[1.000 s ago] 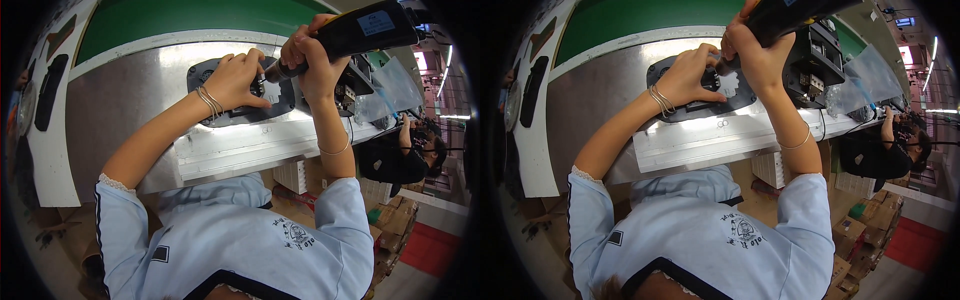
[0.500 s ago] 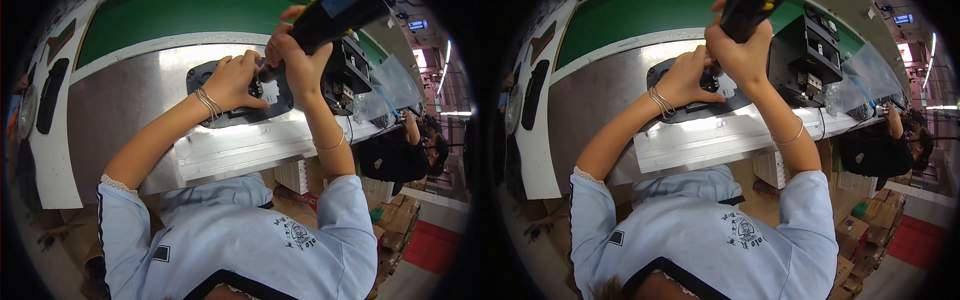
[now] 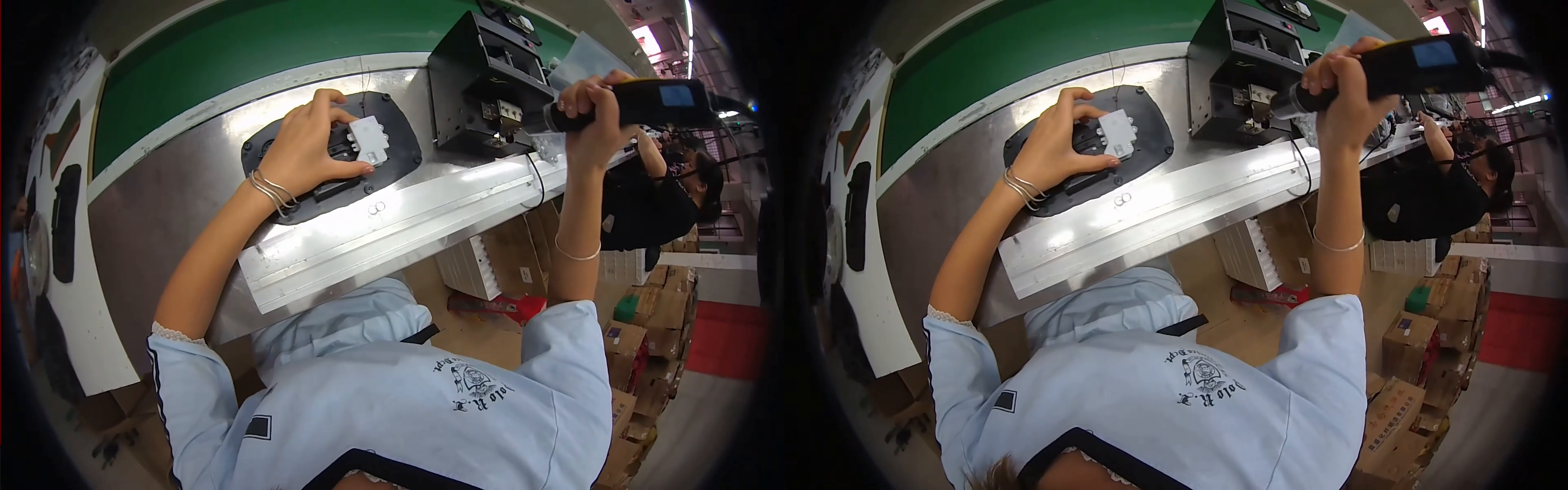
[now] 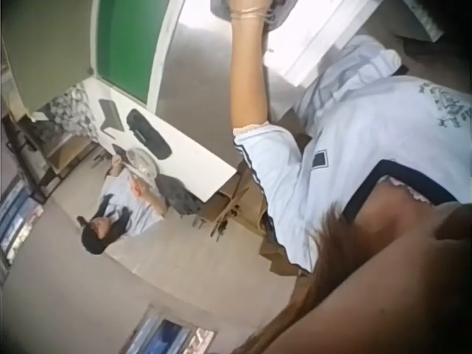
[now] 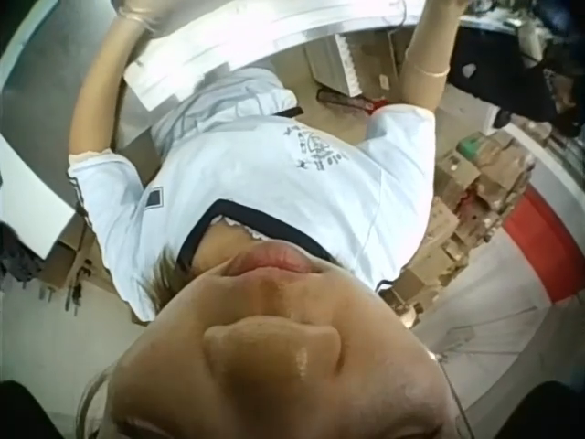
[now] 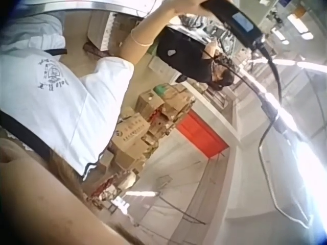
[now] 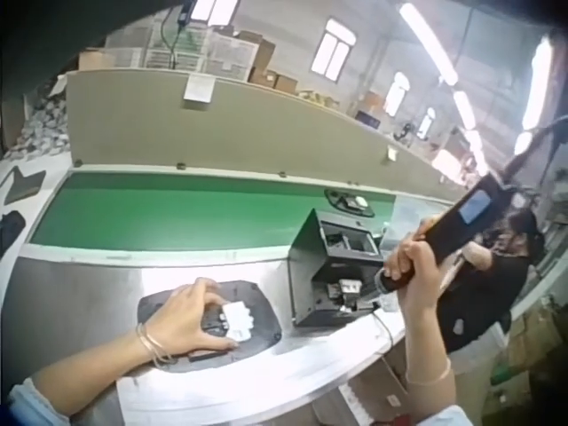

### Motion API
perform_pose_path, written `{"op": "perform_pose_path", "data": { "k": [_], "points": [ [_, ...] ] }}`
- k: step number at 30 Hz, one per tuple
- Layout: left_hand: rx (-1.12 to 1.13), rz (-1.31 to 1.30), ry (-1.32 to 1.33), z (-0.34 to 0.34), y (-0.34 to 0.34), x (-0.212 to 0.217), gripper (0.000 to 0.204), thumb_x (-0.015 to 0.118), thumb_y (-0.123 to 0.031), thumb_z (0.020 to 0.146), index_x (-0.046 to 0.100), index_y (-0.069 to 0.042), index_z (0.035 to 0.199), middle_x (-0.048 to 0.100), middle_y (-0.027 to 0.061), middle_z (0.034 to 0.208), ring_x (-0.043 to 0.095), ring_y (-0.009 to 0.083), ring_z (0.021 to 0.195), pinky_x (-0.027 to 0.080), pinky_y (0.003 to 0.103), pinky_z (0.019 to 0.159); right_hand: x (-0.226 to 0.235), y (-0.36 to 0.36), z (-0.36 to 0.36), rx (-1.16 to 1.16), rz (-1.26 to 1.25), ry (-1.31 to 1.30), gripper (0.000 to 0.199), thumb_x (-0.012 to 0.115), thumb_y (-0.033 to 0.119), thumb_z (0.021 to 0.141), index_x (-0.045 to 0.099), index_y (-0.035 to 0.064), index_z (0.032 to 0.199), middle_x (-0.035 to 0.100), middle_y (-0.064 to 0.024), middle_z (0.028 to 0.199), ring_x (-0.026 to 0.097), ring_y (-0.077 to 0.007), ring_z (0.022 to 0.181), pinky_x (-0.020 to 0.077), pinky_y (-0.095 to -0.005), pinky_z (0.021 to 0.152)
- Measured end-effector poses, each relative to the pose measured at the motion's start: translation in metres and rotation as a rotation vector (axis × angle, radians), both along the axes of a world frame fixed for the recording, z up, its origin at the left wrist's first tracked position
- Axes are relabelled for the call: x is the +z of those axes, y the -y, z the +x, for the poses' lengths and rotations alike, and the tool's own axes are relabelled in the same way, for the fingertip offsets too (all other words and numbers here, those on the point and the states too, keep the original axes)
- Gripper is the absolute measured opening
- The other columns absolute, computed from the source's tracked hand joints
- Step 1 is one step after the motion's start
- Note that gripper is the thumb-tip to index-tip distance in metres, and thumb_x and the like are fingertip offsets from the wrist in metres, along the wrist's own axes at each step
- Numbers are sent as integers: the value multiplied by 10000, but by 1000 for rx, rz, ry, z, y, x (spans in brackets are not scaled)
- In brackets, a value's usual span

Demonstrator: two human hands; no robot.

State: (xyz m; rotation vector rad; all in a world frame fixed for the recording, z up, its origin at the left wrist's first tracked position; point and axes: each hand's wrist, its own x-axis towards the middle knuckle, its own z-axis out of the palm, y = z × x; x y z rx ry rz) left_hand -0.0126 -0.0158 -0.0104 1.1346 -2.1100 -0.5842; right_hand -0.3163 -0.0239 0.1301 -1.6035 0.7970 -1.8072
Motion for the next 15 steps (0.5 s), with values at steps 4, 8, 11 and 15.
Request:
{"op": "perform_pose_path", "data": {
  "k": [4,8,11,15],
  "points": [
    [6,-37,6,1,0,-2,873,831,-473,574,389,-16,1173,658,124,1024,576,316,1035,398,384,942,-9,3,6,-20,13,13,146,511,-50,766,452,36,868,423,-50,595,421,-156,455,395,-308,494],
    [16,-10,15,1,-1,2,871,827,-474,579,392,-10,1173,654,128,1036,571,316,1044,392,399,949,-8,-3,8,7,62,-21,129,516,-30,774,444,37,858,412,-47,586,406,-144,449,385,-299,485],
    [-1,-30,10,0,-1,-1,859,819,-474,589,399,5,1165,652,134,1023,572,313,1038,370,428,969,-10,-15,26,56,92,-57,171,500,-10,782,443,12,942,399,-38,575,381,-135,432,374,-291,464],
    [13,-37,15,0,-3,0,858,819,-476,589,399,4,1164,652,136,1015,574,312,1033,366,422,972,-15,-23,78,247,79,-44,272,488,15,788,433,-23,1052,364,-33,544,375,-139,409,377,-290,431]
  ]
}}
